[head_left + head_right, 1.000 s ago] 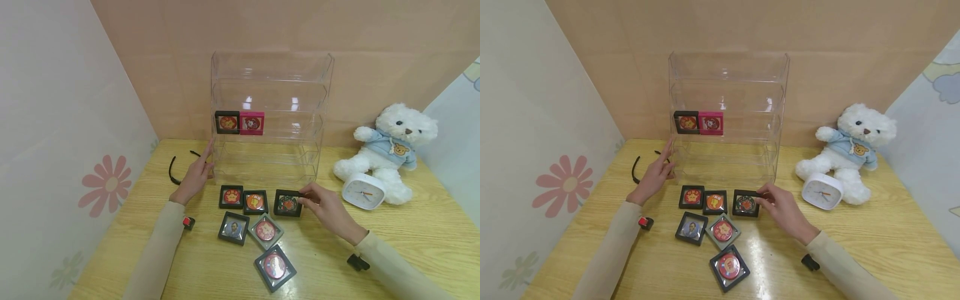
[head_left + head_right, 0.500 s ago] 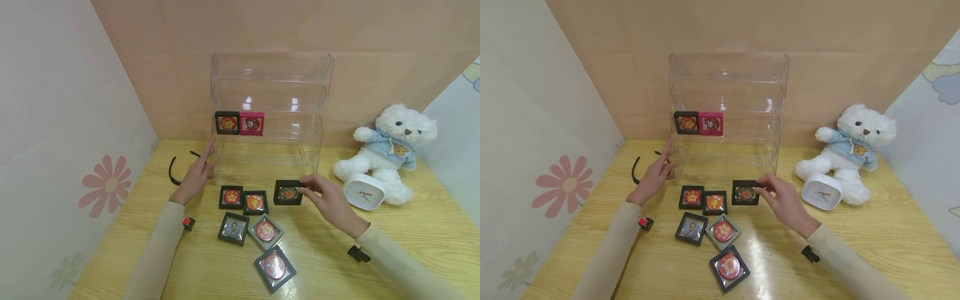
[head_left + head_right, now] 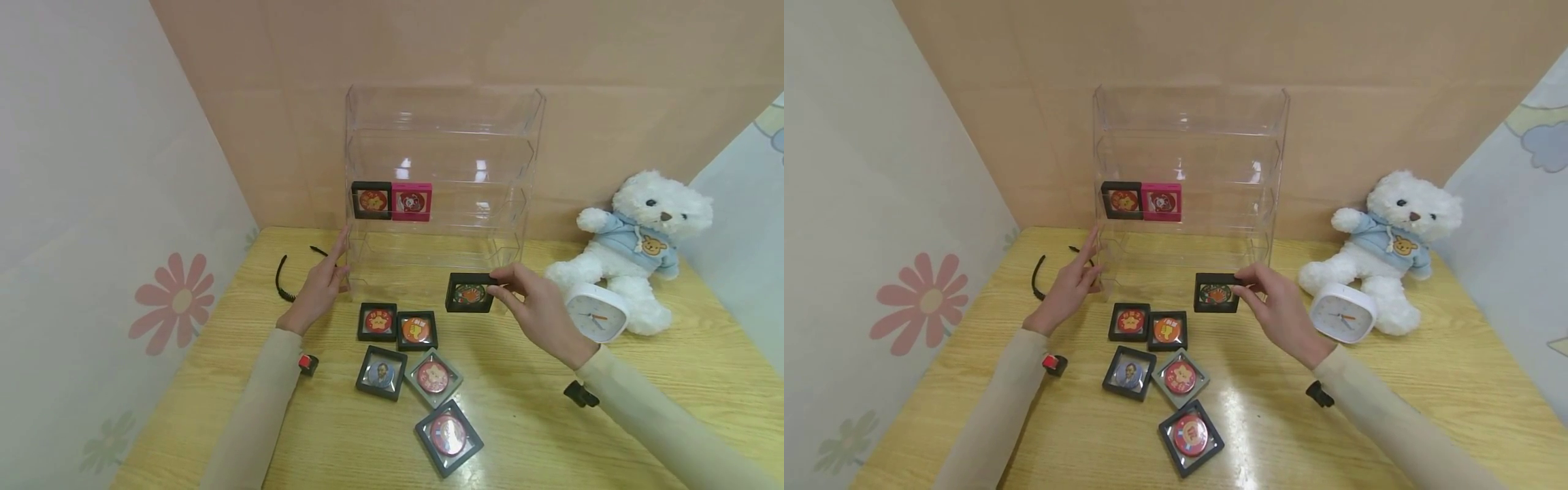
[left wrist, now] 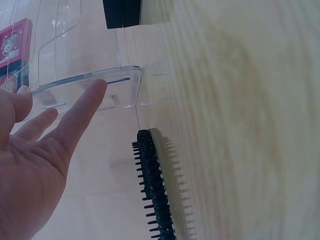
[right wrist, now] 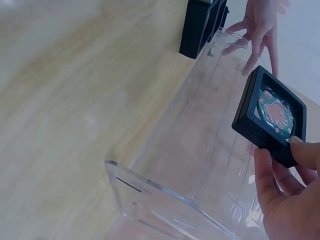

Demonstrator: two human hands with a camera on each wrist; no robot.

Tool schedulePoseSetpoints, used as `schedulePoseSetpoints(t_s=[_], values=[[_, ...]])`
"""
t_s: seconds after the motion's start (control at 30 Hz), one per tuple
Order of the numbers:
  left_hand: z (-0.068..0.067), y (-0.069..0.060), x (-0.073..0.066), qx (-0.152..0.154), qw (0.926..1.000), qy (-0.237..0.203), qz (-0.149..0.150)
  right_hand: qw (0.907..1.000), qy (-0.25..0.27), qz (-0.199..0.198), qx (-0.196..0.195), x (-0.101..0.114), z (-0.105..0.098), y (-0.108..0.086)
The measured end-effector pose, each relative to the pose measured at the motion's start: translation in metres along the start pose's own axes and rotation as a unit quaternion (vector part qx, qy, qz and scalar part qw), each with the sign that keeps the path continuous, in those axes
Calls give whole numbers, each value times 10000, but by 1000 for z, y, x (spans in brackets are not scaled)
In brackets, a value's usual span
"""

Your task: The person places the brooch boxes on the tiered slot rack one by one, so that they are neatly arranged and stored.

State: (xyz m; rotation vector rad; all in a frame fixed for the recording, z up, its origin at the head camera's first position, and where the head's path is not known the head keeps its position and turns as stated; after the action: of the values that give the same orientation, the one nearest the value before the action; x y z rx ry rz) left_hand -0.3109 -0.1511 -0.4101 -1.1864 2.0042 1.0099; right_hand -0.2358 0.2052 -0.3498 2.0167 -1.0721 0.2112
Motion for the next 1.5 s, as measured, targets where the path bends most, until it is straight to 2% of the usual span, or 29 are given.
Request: schedulePoseSetpoints(t_s=[0.33, 0.5, 0.8, 1.1, 1.33, 1.5], values=[[-2, 2, 1, -9, 9998, 223, 9, 9992, 65, -161, -352, -1, -6, 26], [-1, 2, 0, -11, 9998, 189, 32, 9982, 68, -244, -553, -2, -9, 38], [1, 4, 2, 38, 9999, -73, 74, 9979, -67, -243, -596, -3, -10, 54], [0, 2, 1, 8, 9999, 57, 108, 9958, -208, -351, -817, -4, -12, 75], [1, 1, 2, 24, 9999, -14, -109, 9942, -83, -312, -1022, -4, -14, 90], [1, 1, 4, 32, 9999, 1, -133, 9935, -93, -327, -1087, -3, -15, 101]])
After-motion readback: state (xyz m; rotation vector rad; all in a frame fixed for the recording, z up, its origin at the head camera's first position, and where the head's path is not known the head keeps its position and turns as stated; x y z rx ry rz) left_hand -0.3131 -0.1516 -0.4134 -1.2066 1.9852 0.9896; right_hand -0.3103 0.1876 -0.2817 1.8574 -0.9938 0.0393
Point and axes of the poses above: each hand's wrist, its own y-axis towards the middle knuckle, its own z-axis out of the palm, x = y × z, the point moved 5 cm from there along y, towards the middle knuckle, and after that the axes turned 1 degree about -x, right-handed, at the moved point
